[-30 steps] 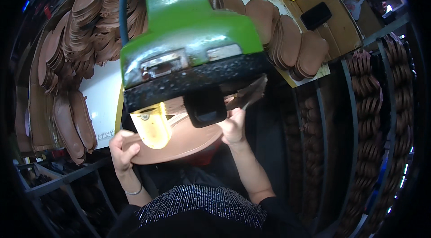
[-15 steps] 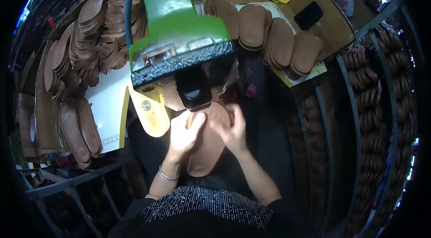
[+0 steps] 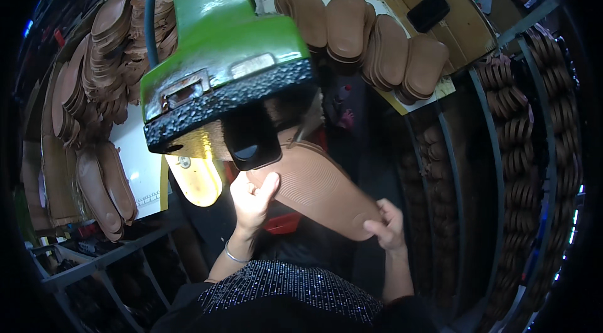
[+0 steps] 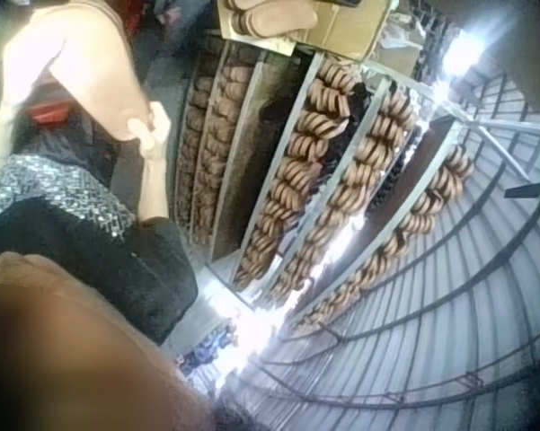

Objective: Polishing the edges of shoe soles using a mechanical grinding machine.

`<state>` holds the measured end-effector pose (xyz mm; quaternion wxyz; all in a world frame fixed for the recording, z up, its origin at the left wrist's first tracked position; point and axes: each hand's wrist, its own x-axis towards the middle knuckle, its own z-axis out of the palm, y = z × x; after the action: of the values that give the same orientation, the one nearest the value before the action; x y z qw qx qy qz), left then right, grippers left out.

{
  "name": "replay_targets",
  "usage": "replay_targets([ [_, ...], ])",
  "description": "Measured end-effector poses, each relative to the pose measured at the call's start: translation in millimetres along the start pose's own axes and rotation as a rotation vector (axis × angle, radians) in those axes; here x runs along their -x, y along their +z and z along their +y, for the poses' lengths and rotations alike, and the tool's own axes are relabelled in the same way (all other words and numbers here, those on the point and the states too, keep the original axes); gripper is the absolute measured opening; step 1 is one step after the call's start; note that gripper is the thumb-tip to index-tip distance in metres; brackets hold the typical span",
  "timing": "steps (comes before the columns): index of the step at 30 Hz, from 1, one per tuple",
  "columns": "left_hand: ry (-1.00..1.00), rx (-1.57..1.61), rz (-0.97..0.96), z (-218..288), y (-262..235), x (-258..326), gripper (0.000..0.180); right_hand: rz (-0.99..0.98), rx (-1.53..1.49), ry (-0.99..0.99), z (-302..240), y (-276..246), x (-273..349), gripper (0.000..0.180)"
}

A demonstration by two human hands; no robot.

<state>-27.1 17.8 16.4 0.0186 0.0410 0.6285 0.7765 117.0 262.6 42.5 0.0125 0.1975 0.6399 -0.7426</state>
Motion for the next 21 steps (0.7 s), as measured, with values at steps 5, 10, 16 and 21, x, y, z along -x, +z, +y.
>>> replay_targets([
  [5, -0.133, 0.150, -0.006, 20, -9, -1, 0.039, 0.055, -0.025, -0.136, -37, 6, -46, 0.039],
  [10, -0.139, 0.283, -0.011, 26, -36, -2, 0.035, -0.030, -0.035, -0.238, -60, 31, -98, 0.041],
  [16, -0.131, 0.054, 0.028, 55, -73, -6, 0.036, -0.131, -0.126, -0.285, -52, 71, -130, 0.043],
  [21, -0.106, -0.029, 0.015, 61, -110, 3, 0.033, -0.131, -0.120, -0.353, -32, 101, -131, 0.049],
])
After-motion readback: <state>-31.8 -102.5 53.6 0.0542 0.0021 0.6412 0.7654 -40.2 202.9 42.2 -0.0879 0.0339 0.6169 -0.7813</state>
